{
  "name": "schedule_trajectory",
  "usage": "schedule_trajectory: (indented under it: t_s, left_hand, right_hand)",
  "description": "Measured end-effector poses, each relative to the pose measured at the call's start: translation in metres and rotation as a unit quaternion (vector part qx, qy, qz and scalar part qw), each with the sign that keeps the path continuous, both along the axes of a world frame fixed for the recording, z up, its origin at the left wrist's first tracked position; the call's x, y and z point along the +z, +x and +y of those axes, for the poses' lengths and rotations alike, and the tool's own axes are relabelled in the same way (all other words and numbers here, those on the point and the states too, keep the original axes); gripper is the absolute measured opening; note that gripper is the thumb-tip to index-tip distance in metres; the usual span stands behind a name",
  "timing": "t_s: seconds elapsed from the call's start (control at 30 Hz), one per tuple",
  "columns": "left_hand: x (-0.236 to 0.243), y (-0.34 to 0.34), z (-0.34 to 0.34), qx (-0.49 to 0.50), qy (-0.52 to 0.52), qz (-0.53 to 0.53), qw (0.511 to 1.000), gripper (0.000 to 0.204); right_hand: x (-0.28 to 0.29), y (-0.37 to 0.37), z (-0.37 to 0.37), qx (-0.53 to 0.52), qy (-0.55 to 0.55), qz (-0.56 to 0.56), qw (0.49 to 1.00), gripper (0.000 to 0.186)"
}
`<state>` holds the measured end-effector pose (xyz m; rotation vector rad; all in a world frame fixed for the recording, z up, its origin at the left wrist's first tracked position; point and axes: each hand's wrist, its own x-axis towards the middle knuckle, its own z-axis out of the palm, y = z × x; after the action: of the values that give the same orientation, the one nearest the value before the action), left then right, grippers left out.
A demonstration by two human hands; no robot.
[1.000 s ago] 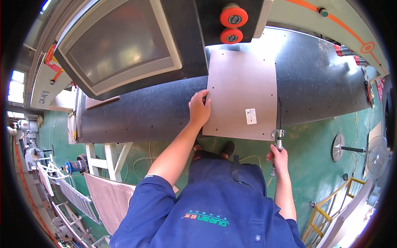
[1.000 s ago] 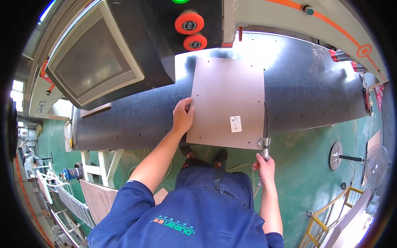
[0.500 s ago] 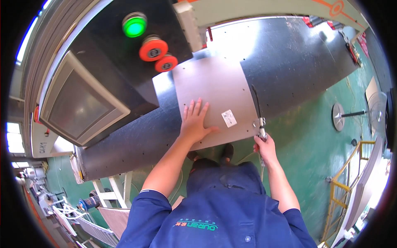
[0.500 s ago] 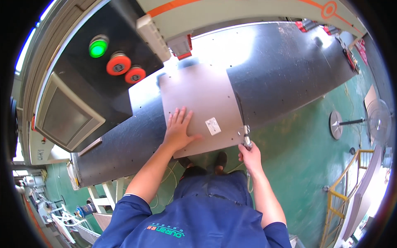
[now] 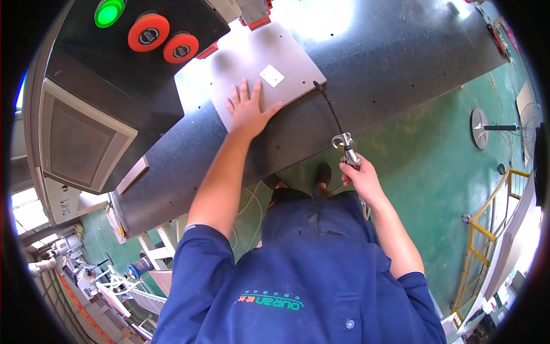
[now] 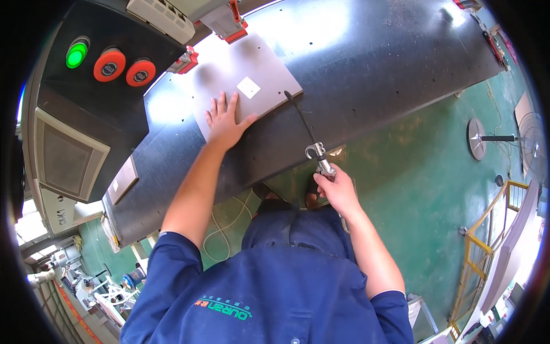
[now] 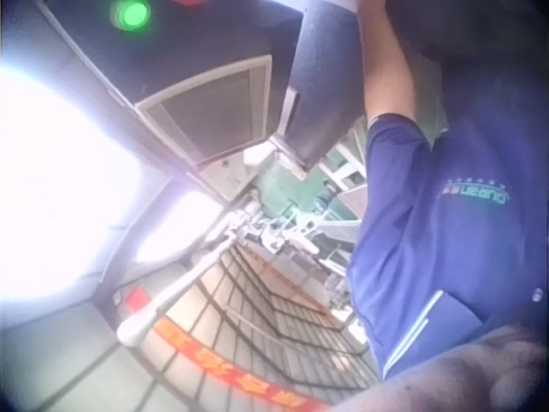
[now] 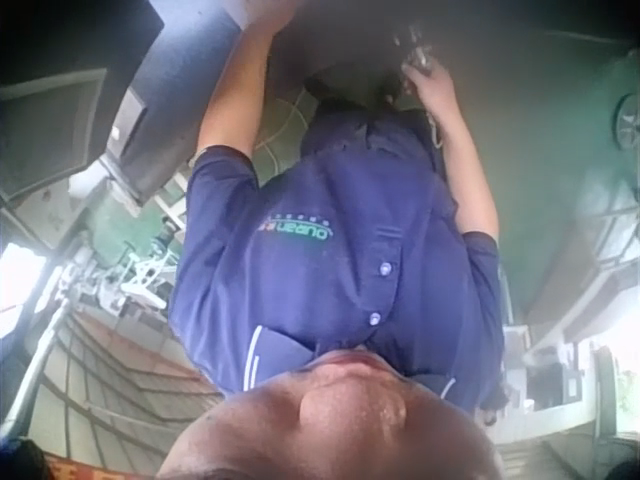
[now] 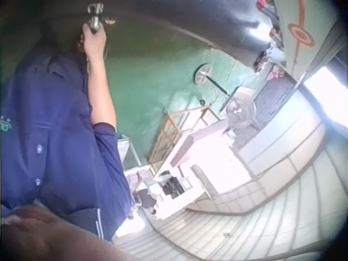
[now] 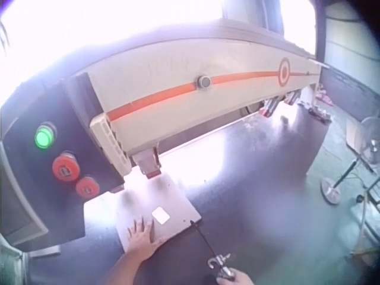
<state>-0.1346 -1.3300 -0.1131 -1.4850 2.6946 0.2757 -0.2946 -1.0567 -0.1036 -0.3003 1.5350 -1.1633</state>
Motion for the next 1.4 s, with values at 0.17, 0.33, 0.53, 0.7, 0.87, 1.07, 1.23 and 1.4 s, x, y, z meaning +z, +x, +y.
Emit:
schedule_trajectory:
  t_s: [0.17, 0.33, 0.53, 0.7, 0.87, 1.07, 1.23, 1.4]
  left_hand:
    - [-0.002, 0.010, -0.028, -0.052, 0.020, 0.003, 0.998, 0.083]
    - [-0.003, 0.006, -0.026, -0.047, 0.018, 0.004, 0.999, 0.083]
    - [0.003, 0.009, -0.024, -0.039, 0.004, -0.008, 0.999, 0.086]
    - [-0.009, 0.012, 0.023, -0.001, -0.117, 0.128, 0.985, 0.063]
    - [0.014, 0.062, 0.114, 0.025, -0.095, 0.279, 0.955, 0.045]
    - [0.010, 0.196, 0.187, 0.224, -0.057, 0.253, 0.939, 0.045]
    - [0.009, 0.260, 0.190, 0.316, -0.061, 0.249, 0.913, 0.046]
    - [0.011, 0.280, 0.151, 0.262, -0.086, 0.224, 0.935, 0.050]
  right_hand:
    - [-0.007, 0.004, 0.017, 0.001, 0.022, 0.009, 1.000, 0.013]
    - [-0.006, 0.006, 0.024, 0.005, 0.022, 0.016, 1.000, 0.014]
    - [0.007, 0.009, 0.019, 0.036, 0.037, 0.044, 0.998, 0.019]
    - [0.025, 0.010, 0.014, 0.100, 0.062, 0.080, 0.990, 0.029]
    - [0.024, 0.023, 0.006, 0.189, 0.066, 0.082, 0.976, 0.031]
    - [0.026, 0.068, -0.027, 0.317, 0.055, 0.135, 0.937, 0.035]
    - [0.039, 0.115, -0.054, 0.350, 0.041, 0.192, 0.916, 0.036]
    - [0.045, 0.158, -0.079, 0.308, 0.048, 0.203, 0.928, 0.038]
